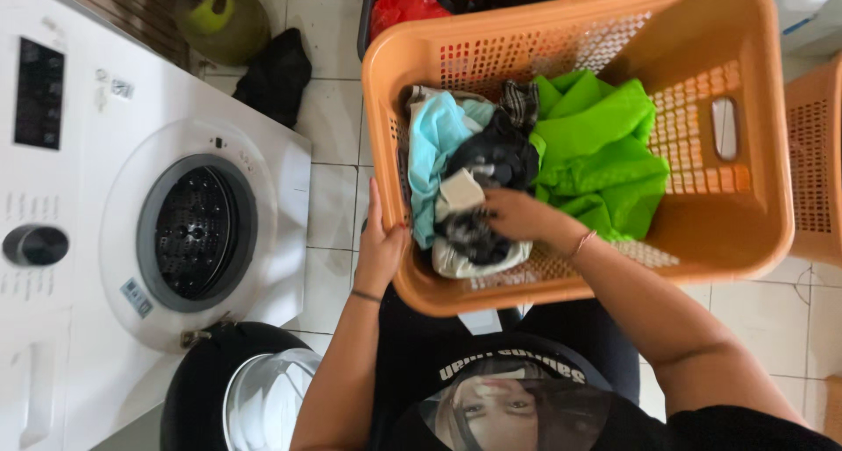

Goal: The person takes various items of clothing from a laundry basket by hand, including a pair of dark pants and a light-colored shirt, and places them one by one into the drum of a front-loading washing machine.

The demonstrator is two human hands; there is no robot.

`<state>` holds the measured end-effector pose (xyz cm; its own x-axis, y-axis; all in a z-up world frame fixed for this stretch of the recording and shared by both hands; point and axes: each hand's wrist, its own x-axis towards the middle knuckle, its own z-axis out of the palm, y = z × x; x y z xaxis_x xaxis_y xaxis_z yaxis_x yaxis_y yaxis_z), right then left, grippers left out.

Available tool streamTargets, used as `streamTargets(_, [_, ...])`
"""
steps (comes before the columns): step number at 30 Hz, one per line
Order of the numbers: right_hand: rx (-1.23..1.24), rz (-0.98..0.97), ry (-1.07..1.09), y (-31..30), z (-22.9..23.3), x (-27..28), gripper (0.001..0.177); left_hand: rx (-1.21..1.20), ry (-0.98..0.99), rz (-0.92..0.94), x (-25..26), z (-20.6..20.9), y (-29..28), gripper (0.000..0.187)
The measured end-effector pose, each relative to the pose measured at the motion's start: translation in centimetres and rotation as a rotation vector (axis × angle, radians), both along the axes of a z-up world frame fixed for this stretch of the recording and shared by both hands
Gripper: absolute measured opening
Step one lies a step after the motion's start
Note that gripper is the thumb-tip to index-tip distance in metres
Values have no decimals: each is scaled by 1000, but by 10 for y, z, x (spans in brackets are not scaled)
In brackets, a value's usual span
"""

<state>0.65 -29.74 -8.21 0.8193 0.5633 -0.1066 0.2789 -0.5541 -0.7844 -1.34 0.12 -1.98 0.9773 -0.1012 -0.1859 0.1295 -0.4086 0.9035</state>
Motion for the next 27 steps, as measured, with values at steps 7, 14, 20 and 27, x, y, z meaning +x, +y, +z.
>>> streamTargets(7, [360,-552,411,-15,49,-33,34,105,30,45,-20,-2,-2,94])
streamTargets(14, [1077,-640,598,-14,54,-50,34,181,-59,33,-22,14,-3,90])
streamTargets(20, [1462,-347,534,-5,61,-46,32,609,-481,-32,-32,31,-20,107])
streamTargets(27, [1706,-261,753,0,79,-54,31,30,-467,-202,-41,59,-52,102])
